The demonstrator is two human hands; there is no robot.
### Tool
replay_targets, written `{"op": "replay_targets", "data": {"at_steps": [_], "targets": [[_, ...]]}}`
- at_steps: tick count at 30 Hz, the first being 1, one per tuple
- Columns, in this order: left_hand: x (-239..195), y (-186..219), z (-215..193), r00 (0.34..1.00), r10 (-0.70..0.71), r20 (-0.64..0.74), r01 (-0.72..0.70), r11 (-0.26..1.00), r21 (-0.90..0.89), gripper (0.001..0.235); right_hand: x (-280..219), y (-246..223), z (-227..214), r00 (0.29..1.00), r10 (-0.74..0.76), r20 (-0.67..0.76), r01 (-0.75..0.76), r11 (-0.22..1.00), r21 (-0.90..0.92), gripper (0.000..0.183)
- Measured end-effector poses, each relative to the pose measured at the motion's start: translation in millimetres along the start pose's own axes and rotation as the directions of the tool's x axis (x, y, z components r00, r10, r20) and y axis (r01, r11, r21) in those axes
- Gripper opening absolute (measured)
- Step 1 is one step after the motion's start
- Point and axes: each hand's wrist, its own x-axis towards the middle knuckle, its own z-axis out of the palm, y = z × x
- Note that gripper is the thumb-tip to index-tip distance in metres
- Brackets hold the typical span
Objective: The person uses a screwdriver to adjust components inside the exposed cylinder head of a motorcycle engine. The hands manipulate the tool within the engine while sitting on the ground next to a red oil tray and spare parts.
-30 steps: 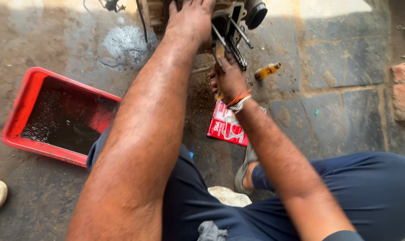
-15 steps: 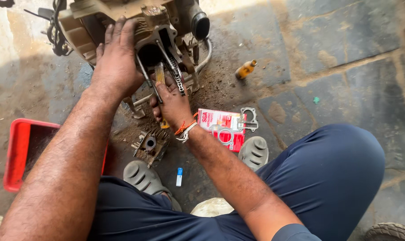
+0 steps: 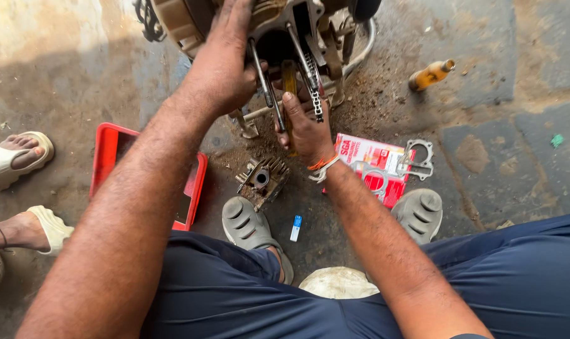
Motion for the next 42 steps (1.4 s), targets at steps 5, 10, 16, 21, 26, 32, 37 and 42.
{"op": "replay_targets", "data": {"at_steps": [5, 10, 16, 21, 26, 32, 37, 42], "targets": [[1.5, -5.0, -1.3, 1.0, 0.016, 0.024, -0.017, 1.0, 0.024, 0.098, 14.3, -11.7, -13.9, 0.991, -0.063, 0.117, 0.08, 0.986, -0.145, 0.029], [4.5, -10.1, -8.8, 0.995, 0.055, 0.088, -0.059, 0.997, 0.044, 0.1, 18.7, -22.8, -5.5, 0.986, -0.028, 0.166, 0.063, 0.976, -0.21, 0.021], [1.3, -6.6, -0.5, 0.998, 0.064, -0.005, -0.064, 0.996, 0.069, 0.106, 11.0, -29.9, -4.1, 0.989, -0.085, 0.123, 0.126, 0.914, -0.385, 0.017], [-0.6, -8.9, 1.6, 0.994, 0.101, -0.041, -0.1, 0.995, 0.029, 0.106, 10.3, -21.4, -5.4, 0.991, -0.096, 0.098, 0.123, 0.937, -0.327, 0.014], [-1.5, -9.0, 4.6, 1.0, 0.012, 0.007, -0.012, 0.999, -0.049, 0.11, 17.2, -18.0, -1.7, 0.996, -0.03, 0.083, 0.042, 0.988, -0.148, 0.013], [1.6, -5.9, -0.9, 0.997, 0.075, -0.007, -0.076, 0.995, -0.058, 0.109, 20.2, -25.5, 10.6, 0.986, -0.131, 0.101, 0.143, 0.983, -0.113, 0.017], [1.3, -2.8, -1.4, 0.999, -0.002, 0.047, 0.006, 0.996, -0.085, 0.112, 14.7, -28.5, 3.3, 0.988, 0.12, 0.102, -0.105, 0.985, -0.139, 0.026], [2.9, -3.4, -2.0, 0.997, 0.063, 0.034, -0.06, 0.994, -0.096, 0.114, 17.9, -21.0, -1.9, 0.971, 0.115, 0.21, -0.085, 0.985, -0.15, 0.031]]}}
